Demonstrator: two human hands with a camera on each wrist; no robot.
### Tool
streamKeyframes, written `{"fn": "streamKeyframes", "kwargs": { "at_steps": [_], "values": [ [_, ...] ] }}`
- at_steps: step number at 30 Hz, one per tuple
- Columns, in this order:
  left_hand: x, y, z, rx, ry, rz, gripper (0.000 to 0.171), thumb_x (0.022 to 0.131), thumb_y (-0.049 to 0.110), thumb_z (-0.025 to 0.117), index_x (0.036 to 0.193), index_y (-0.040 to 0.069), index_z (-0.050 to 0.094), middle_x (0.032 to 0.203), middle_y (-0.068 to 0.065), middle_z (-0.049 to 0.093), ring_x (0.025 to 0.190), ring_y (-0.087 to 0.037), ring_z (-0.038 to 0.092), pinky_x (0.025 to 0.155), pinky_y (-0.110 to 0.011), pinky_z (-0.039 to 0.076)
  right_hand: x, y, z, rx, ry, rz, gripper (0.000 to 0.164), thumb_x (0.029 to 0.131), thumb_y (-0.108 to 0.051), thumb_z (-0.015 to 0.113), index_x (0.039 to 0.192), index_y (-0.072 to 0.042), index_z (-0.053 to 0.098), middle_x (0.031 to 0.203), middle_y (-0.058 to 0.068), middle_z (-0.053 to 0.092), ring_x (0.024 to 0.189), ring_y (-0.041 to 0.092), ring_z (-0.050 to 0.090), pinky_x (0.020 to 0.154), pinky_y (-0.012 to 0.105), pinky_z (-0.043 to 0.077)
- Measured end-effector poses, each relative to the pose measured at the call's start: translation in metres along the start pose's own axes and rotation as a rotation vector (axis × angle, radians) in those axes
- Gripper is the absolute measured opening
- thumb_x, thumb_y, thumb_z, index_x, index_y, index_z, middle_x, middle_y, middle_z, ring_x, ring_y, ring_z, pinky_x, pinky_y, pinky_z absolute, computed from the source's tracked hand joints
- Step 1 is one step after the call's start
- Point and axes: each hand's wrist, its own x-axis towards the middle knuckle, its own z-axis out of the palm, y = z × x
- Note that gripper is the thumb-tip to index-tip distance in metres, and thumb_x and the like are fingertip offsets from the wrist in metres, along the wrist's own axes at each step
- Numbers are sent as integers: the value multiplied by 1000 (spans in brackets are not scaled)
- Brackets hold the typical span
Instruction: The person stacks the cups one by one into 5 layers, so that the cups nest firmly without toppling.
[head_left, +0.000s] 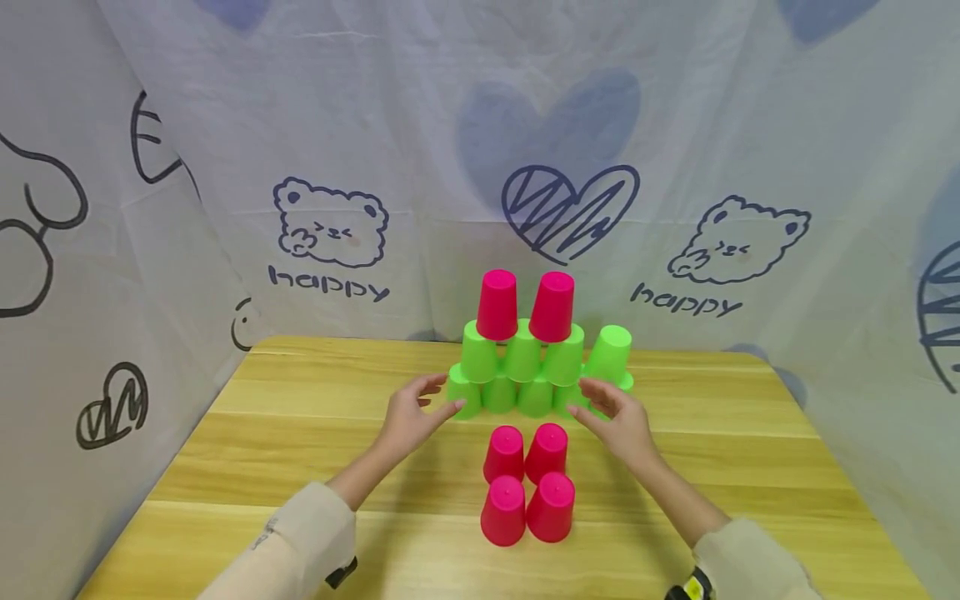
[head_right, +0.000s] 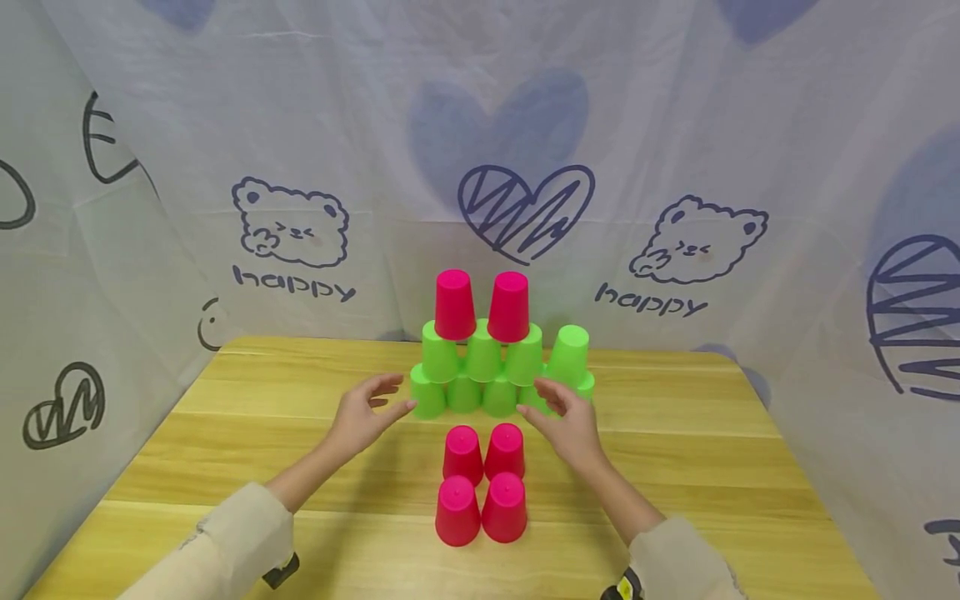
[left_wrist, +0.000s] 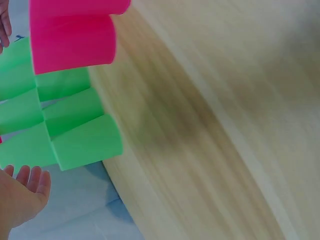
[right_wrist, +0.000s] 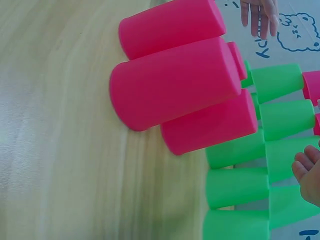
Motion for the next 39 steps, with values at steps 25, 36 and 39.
{"fn": "streamKeyframes", "kwargs": {
  "at_steps": [25, 36, 39],
  "values": [
    [-49, -20, 17, -105, -154, -9, 44, 80, 17, 72, 118, -1, 58, 116, -16, 63, 107, -36, 58, 91, -51, 48, -15, 45, 15, 56, -103, 14, 50, 80, -4, 70, 124, 10, 50, 125, 29, 54, 116, 40, 53, 100, 42, 44],
    [-68, -25, 29, -157, -221, 14, 44, 81, 18, 71, 118, -4, 57, 117, -23, 60, 107, -40, 56, 91, -50, 49, -16, 61, 17, 66, -156, 22, 51, 79, -3, 70, 124, 12, 50, 123, 30, 55, 114, 39, 54, 98, 42, 45],
    [-74, -24, 32, -165, -222, 27, 44, 81, 18, 71, 117, -2, 58, 117, -22, 61, 107, -40, 56, 90, -48, 49, -17, 64, 19, 73, -167, 40, 53, 79, -4, 71, 124, 12, 50, 123, 28, 56, 114, 37, 55, 98, 42, 45]
  ]
}}
